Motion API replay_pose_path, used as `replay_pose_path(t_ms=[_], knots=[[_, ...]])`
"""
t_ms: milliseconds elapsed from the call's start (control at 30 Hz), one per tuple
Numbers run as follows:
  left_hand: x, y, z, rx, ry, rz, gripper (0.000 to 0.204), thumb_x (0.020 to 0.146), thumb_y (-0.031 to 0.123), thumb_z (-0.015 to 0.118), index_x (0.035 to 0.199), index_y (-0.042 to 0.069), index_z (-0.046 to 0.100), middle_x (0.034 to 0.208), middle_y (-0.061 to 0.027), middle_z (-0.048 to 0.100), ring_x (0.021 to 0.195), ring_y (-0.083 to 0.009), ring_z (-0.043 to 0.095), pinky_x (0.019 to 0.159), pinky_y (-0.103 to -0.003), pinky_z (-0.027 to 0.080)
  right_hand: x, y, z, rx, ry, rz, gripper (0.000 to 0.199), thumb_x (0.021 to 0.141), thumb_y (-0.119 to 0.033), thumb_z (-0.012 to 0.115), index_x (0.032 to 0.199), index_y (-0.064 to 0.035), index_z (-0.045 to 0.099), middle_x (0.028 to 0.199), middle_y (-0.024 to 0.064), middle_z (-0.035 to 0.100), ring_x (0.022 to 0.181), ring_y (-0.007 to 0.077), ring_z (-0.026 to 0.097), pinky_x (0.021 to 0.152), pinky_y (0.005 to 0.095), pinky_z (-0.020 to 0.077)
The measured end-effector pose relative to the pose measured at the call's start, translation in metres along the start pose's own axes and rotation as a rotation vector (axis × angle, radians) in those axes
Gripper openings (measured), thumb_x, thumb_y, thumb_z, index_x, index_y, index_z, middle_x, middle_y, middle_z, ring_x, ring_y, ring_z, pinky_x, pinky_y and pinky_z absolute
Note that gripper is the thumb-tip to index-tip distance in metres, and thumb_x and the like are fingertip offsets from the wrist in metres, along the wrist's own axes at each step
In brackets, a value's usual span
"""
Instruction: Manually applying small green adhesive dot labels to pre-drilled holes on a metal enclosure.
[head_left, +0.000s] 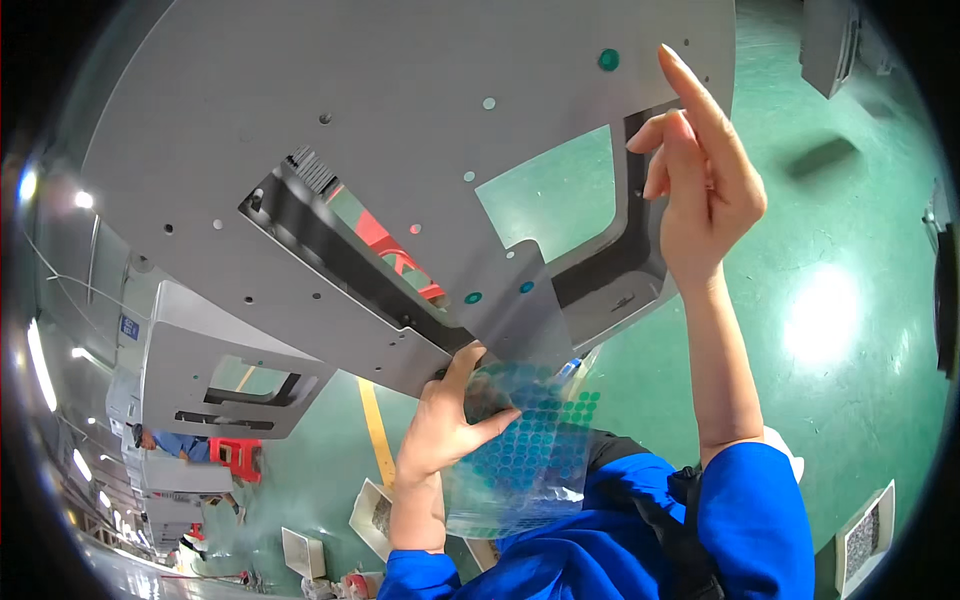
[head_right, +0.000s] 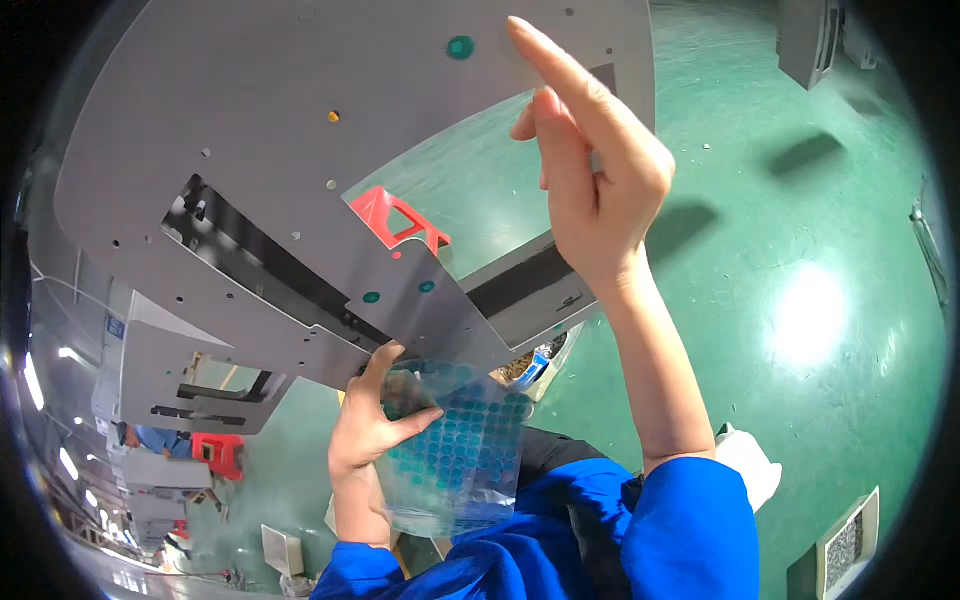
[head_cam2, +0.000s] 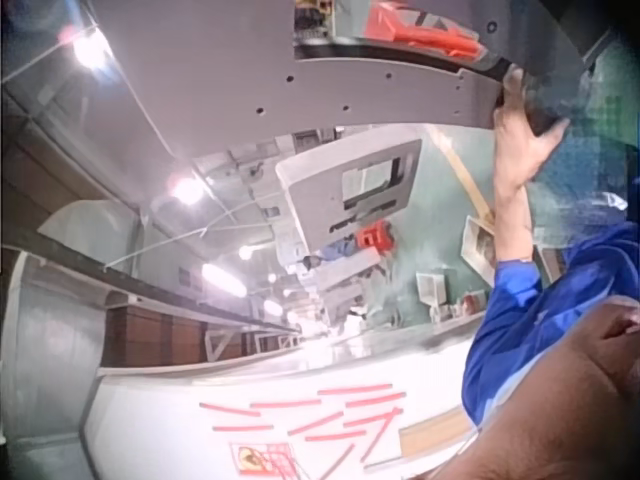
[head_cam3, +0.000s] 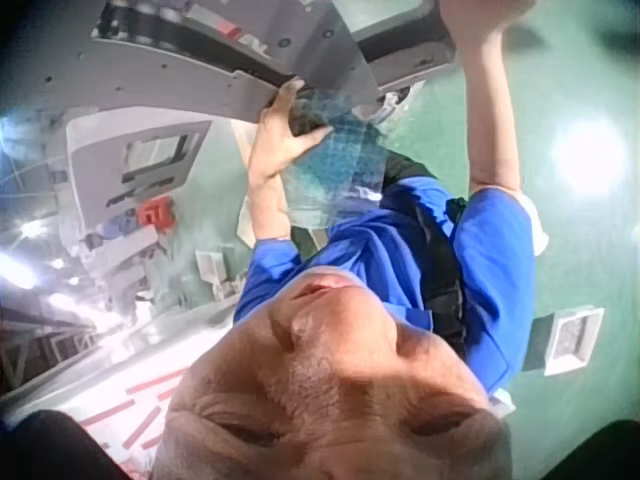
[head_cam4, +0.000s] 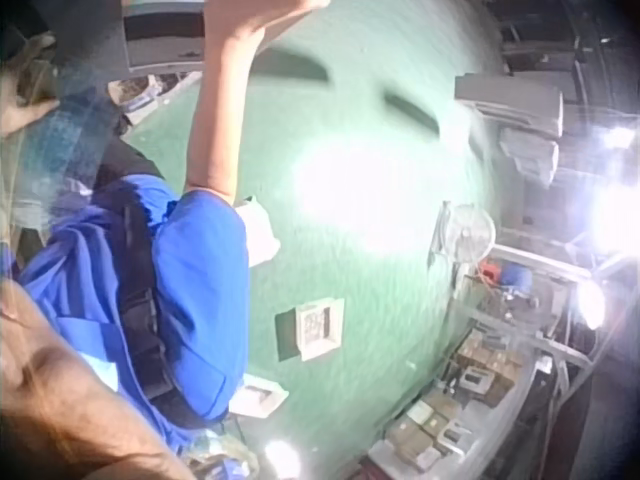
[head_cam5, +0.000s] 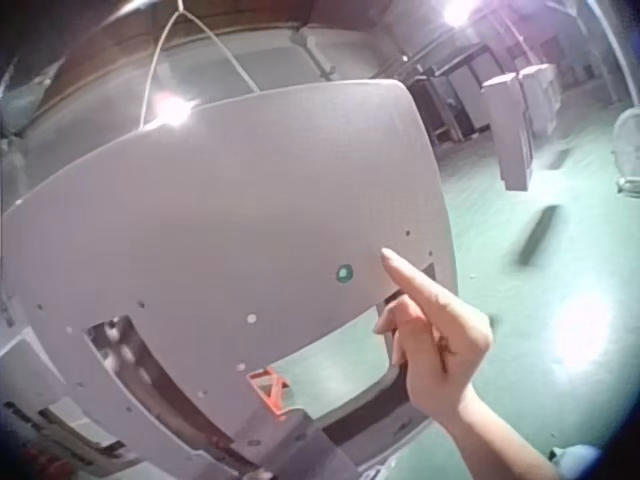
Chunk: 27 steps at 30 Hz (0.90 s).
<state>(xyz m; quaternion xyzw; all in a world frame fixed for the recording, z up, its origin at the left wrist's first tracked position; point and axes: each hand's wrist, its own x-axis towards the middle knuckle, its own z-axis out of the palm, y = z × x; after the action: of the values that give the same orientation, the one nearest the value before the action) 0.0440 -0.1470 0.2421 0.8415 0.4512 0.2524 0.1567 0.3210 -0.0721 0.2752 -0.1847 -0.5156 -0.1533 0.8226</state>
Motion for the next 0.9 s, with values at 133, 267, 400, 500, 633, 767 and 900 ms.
replay_pose_path(t_ms=[133,267,400,500,633,767,900], knots=[[-0.002,0.0,-0.011,-0.139,-0.047,-0.048,0.08,0.058,0.015,0.084,0.125,-0.005,0.047,0.109,-0.0171,0.061,0.097,-0.0248,0.063,0.088,-0.033,0.047,-0.002,-0.015,0.012,-0.378,-0.146,-0.162,0.036,0.088,0.004,0.047,0.122,-0.0011,0.059,0.115,0.013,0.063,0.052,0.0065,0.056,0.051,0.0195,0.0476],[-0.008,-0.013,-0.013,-0.073,-0.081,0.018,0.072,0.065,0.013,0.079,0.127,-0.002,0.045,0.117,-0.0213,0.059,0.108,-0.0355,0.058,0.091,-0.037,0.045,-0.003,-0.029,0.019,-0.459,-0.156,-0.08,0.051,0.086,0.004,0.046,0.135,-0.011,0.049,0.111,0.0124,0.067,0.052,0.0066,0.055,0.05,0.0206,0.0485],[0.006,-0.012,-0.012,-0.041,-0.073,0.039,0.078,0.062,0.019,0.081,0.127,-0.006,0.045,0.121,-0.0205,0.057,0.11,-0.0312,0.057,0.094,-0.035,0.043,0.008,-0.043,0.018,-0.119,-0.169,0.321,0.063,0.088,0.003,0.044,0.146,-0.016,0.03,0.078,0.0056,0.068,0.048,0.004,0.047,0.044,0.0178,0.0415],[0.01,-0.026,-0.008,-0.052,-0.102,0.061,0.078,0.066,0.019,0.078,0.13,-0.006,0.042,0.121,-0.0223,0.056,0.109,-0.0343,0.057,0.094,-0.036,0.043,-0.015,-0.026,0.012,-0.452,-0.218,0.203,0.053,0.086,-0.003,0.049,0.136,-0.0204,0.046,0.097,0.0032,0.07,0.054,0.0095,0.057,0.052,0.0233,0.0474],[0.041,-0.008,-0.003,-0.156,-0.398,0.017,0.074,0.07,0.012,0.068,0.135,0.0,0.034,0.104,-0.0255,0.061,0.096,-0.038,0.06,0.081,-0.042,0.048,-0.023,-0.008,-0.031,-0.438,-0.23,0.366,0.027,0.094,-0.019,0.047,0.11,-0.0081,0.066,0.116,0.0058,0.063,0.072,0.0111,0.062,0.067,0.0229,0.0486],[0.041,-0.012,0.03,-0.176,-0.203,0.263,0.085,0.068,0.003,0.066,0.141,-0.001,0.025,0.094,-0.0259,0.061,0.089,-0.039,0.06,0.076,-0.045,0.047,-0.036,-0.041,-0.009,-0.241,-0.134,0.308,0.055,0.098,-0.032,0.037,0.145,-0.0048,0.026,0.113,0.0161,0.063,0.091,0.0246,0.064,0.083,0.0358,0.0518],[0.022,-0.03,0.047,-0.246,-0.208,0.23,0.083,0.072,0.005,0.07,0.141,-0.001,0.025,0.077,-0.0227,0.061,0.081,-0.0387,0.061,0.069,-0.042,0.048,-0.068,0.0,0.003,-0.281,-0.201,0.473,0.05,0.098,-0.038,0.038,0.137,-0.0061,0.043,0.124,0.0144,0.054,0.108,0.0251,0.055,0.093,0.0369,0.0457]])
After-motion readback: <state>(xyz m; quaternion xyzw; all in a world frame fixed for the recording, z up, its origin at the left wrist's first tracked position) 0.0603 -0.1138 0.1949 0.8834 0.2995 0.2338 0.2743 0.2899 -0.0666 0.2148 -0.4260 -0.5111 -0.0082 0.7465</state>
